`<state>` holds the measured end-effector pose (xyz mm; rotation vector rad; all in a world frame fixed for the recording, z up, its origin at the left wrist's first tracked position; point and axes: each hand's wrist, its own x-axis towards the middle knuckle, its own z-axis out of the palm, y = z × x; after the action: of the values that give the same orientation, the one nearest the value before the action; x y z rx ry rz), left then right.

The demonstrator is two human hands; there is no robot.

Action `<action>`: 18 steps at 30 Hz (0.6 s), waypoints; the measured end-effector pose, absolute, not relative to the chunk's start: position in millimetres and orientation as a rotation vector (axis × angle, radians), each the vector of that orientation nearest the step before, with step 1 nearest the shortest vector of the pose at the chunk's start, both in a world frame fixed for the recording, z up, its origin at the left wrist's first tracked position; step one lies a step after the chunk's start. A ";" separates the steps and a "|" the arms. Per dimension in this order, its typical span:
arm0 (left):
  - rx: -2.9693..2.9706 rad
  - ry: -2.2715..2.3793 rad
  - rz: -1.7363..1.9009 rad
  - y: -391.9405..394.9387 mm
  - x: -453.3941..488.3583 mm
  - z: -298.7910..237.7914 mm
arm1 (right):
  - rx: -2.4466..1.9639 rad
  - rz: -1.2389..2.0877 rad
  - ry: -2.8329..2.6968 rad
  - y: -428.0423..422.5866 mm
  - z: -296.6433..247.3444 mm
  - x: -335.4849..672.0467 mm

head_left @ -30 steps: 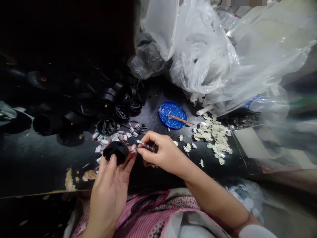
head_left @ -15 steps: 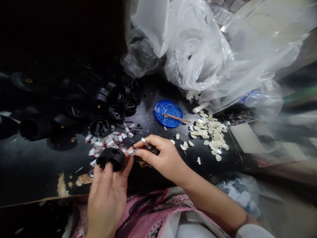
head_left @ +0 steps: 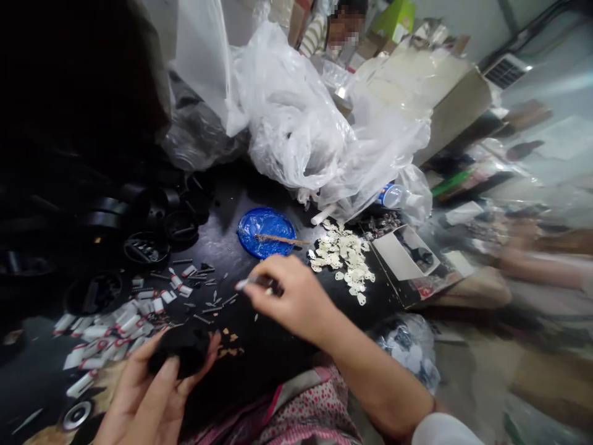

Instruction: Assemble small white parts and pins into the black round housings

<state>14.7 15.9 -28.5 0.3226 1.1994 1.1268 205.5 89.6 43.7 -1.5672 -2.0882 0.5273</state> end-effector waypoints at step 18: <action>0.350 1.210 1.111 23.5 16.0 -29.4 | -1.875 0.118 -2.289 139.7 20.7 229.8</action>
<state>16.0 23.5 -29.4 0.3503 1.2099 1.1109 229.8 139.7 20.7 -1.8753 -2.2894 0.1181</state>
